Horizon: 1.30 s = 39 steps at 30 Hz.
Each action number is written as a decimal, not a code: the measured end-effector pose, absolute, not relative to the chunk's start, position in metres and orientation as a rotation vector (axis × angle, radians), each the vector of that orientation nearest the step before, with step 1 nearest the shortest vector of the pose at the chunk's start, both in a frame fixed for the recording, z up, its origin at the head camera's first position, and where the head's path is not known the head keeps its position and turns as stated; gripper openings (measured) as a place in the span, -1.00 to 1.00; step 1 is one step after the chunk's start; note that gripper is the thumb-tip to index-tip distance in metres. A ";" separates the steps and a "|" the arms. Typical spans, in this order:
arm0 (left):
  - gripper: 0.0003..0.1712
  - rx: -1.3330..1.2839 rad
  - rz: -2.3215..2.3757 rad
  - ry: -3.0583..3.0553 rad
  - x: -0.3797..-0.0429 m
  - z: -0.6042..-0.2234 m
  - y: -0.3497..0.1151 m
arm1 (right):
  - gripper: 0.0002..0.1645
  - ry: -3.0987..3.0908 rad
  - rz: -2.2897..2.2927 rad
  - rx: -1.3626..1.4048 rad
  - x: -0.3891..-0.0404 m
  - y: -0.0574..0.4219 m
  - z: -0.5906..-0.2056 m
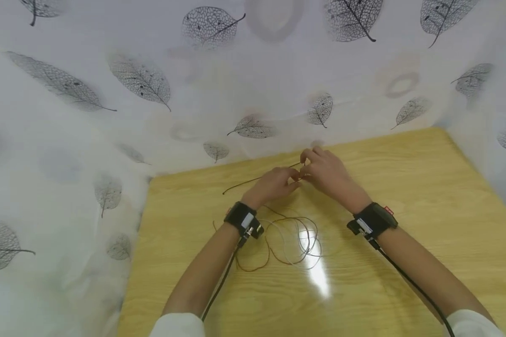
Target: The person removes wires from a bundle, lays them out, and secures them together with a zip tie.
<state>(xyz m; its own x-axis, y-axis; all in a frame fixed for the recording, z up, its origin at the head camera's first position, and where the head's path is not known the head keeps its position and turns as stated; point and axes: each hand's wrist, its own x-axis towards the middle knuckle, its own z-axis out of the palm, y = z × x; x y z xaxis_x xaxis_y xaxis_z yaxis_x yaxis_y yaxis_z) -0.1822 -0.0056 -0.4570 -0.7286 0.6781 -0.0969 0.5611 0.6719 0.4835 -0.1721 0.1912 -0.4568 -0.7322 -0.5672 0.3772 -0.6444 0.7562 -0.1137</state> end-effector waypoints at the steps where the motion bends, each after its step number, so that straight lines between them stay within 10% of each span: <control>1: -0.69 0.981 0.636 2.642 -0.183 -0.457 -0.003 | -0.82 -2.630 0.337 0.937 -0.172 0.190 -0.454; 15: -0.81 0.983 0.768 2.848 -0.176 -0.445 -0.017 | -0.77 -2.527 0.144 0.933 -0.166 0.214 -0.435; 39: -0.82 0.712 0.914 3.117 -0.110 -0.428 -0.194 | -0.84 -2.476 0.273 0.820 -0.133 0.254 -0.422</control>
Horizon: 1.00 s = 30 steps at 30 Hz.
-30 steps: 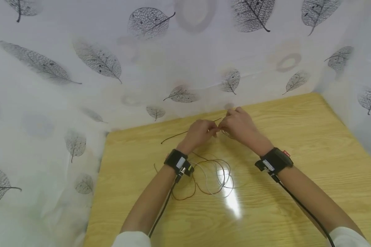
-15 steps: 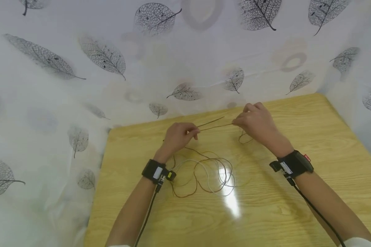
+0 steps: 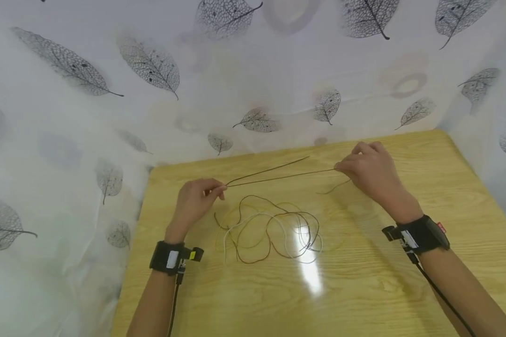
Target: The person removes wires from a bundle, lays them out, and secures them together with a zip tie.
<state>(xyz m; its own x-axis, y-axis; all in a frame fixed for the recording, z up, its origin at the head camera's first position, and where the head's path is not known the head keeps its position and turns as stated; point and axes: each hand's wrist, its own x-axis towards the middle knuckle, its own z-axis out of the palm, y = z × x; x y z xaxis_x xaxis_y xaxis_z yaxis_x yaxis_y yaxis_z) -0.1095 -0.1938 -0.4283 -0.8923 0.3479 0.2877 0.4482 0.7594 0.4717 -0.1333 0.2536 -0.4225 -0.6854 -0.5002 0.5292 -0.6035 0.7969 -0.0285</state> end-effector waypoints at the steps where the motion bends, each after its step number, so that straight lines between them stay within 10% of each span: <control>1: -0.83 -0.616 -0.833 -2.777 -0.107 -0.430 -0.201 | -0.84 -2.475 0.278 0.819 -0.132 0.255 -0.423; 30: -0.75 -0.161 -0.948 -3.000 -0.052 -0.480 -0.284 | -0.83 -2.907 0.299 0.817 -0.080 0.277 -0.448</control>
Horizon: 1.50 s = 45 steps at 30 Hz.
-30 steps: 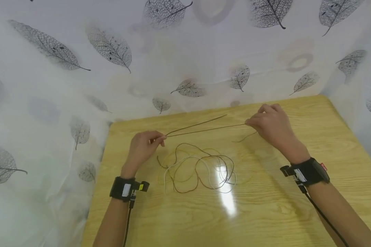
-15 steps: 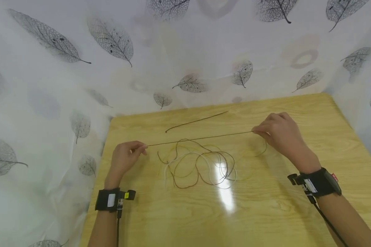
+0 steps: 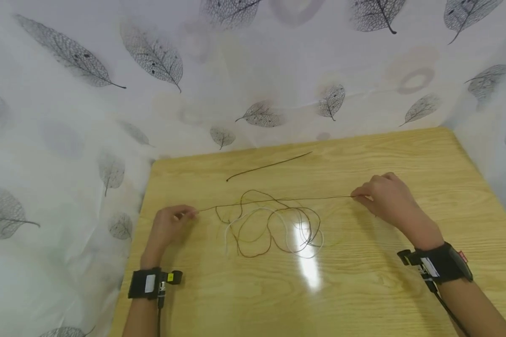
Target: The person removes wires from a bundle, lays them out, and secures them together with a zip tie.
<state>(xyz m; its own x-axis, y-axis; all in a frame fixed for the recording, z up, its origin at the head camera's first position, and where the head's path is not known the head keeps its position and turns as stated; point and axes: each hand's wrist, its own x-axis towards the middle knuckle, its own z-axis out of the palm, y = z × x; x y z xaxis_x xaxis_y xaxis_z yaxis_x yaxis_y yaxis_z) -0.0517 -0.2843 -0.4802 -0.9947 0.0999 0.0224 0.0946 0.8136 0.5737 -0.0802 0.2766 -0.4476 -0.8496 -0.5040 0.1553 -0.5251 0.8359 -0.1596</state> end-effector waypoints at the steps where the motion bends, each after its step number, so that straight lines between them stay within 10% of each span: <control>1: -0.76 0.160 0.957 2.965 -0.051 -0.482 -0.282 | -0.83 -2.937 0.324 0.831 -0.078 0.276 -0.451; 19: -0.93 0.328 1.004 2.755 -0.044 -0.495 -0.267 | -0.42 -3.187 0.668 0.813 -0.051 0.260 -0.474; 45: -0.86 0.453 0.867 2.682 -0.081 -0.477 -0.235 | -0.69 -3.062 0.665 0.919 -0.057 0.248 -0.462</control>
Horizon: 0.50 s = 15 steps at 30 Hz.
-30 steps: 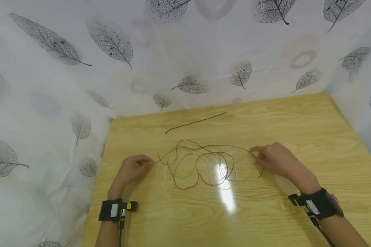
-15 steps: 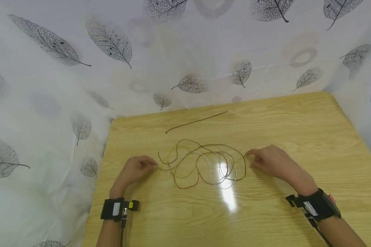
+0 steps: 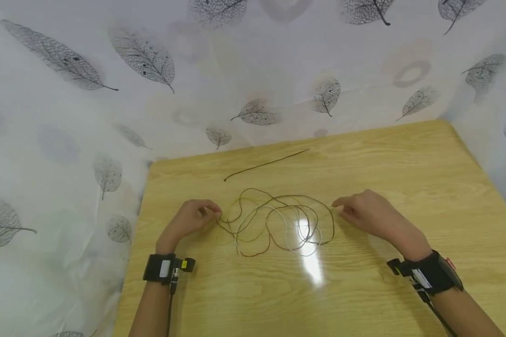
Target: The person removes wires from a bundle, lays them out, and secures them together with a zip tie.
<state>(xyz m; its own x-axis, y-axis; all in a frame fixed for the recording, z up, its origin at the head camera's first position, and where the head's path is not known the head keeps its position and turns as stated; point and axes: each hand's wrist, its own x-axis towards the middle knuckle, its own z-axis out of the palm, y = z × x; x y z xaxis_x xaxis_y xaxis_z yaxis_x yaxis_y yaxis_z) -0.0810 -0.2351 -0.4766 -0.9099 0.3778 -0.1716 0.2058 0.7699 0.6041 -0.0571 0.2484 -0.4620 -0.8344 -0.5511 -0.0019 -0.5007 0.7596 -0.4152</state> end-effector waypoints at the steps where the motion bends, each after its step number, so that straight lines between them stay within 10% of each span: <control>1: -0.85 0.453 0.886 2.686 -0.082 -0.475 -0.233 | -0.69 2.831 -0.612 -0.852 -0.057 0.248 -0.461; 15: -0.80 0.586 0.798 2.839 -0.128 -0.459 -0.189 | -0.73 2.856 -0.622 -0.933 -0.063 0.235 -0.450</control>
